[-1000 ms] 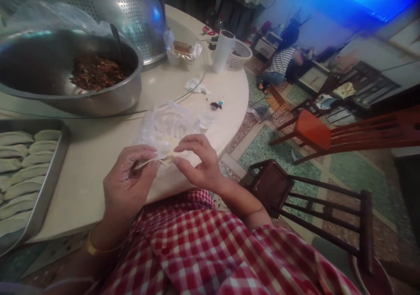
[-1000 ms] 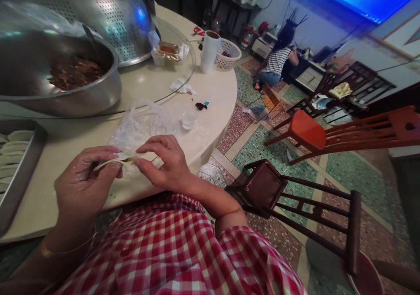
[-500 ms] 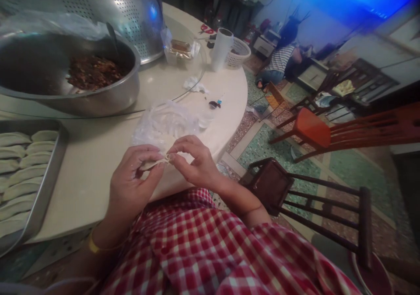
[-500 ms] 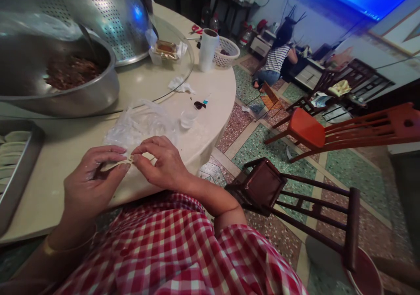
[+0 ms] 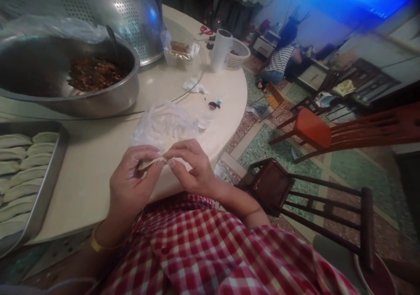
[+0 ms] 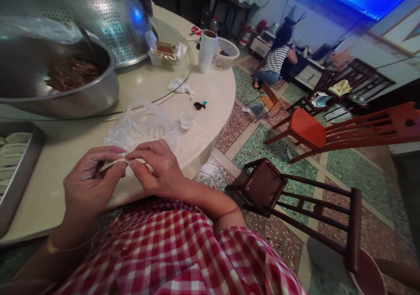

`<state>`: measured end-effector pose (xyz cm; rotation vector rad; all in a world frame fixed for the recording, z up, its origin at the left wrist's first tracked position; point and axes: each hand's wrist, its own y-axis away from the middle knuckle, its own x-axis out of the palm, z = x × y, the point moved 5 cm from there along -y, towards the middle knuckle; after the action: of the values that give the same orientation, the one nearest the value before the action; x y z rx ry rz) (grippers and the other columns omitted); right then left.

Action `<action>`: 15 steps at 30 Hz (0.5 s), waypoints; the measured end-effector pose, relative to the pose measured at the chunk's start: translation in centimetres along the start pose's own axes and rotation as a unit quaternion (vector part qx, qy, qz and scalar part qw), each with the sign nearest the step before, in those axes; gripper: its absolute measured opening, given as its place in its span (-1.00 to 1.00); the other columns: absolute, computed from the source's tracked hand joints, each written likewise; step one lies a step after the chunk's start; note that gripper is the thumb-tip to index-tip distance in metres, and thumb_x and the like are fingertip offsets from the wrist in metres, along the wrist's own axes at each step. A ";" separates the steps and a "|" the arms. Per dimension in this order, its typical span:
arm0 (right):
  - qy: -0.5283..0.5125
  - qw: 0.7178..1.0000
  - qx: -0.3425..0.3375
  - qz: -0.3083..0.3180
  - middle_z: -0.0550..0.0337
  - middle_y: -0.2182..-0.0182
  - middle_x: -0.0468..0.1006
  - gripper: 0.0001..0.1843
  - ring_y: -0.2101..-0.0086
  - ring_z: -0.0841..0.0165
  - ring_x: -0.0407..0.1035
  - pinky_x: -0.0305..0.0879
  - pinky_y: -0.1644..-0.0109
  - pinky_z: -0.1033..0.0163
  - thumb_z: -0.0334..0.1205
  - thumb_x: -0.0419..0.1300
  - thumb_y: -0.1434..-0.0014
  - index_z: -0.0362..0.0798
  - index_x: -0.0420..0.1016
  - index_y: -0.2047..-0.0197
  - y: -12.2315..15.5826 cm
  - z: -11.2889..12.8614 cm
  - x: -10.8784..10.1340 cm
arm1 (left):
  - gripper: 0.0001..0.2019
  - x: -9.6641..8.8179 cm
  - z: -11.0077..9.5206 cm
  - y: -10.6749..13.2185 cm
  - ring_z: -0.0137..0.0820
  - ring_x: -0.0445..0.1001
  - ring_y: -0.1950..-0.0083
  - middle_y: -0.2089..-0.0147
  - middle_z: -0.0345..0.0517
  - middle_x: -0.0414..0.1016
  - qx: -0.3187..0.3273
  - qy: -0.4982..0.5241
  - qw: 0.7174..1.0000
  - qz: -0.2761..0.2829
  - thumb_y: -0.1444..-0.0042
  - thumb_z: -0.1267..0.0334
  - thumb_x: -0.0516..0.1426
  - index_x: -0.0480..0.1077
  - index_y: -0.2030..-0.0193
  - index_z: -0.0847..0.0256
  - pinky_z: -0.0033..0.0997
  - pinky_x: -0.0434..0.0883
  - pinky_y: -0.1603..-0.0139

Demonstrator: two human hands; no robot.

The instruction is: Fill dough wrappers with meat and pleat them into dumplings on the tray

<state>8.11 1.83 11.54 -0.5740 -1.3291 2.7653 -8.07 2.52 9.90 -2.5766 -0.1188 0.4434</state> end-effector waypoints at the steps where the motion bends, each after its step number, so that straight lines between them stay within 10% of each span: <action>1: 0.010 1.000 -0.016 -0.013 0.05 0.21 0.61 -0.81 0.15 0.32 0.47 0.44 0.01 0.14 -0.22 0.14 -0.38 -0.08 0.57 0.11 0.2 0.2 0.0 | -0.94 0.0 0.0 0.0 -0.33 0.56 0.06 0.15 -0.20 0.54 -0.003 0.002 1.000 -0.004 -0.19 0.26 0.26 0.47 0.21 0.04 -0.36 0.52 0.20; 10: 0.087 0.996 0.036 -0.002 0.04 0.18 0.63 -0.78 0.15 0.23 0.48 0.41 -0.03 -0.01 -0.24 0.13 -0.35 0.03 0.63 0.12 2.0 -0.9 1.7 | -0.91 0.4 -0.3 0.3 -0.49 0.43 0.42 0.13 -0.19 0.56 -0.029 0.008 1.000 0.000 -0.21 0.23 0.23 0.54 0.15 0.06 -0.46 0.45 0.45; 15: -0.092 0.987 0.132 -0.017 -0.05 -0.15 0.55 -0.46 -0.17 0.20 0.43 0.39 -0.23 -0.03 0.16 -0.06 -0.41 0.03 0.47 -0.19 1.8 -2.7 1.1 | -0.91 0.1 0.2 -0.1 -0.54 0.41 0.51 0.15 -0.23 0.57 -0.053 0.015 0.998 0.023 -0.23 0.24 0.22 0.57 0.16 0.00 -0.45 0.45 0.45</action>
<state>8.26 2.92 8.34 -0.2860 -0.9588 2.9563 -8.00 2.70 9.77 -2.6928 -0.0740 0.4258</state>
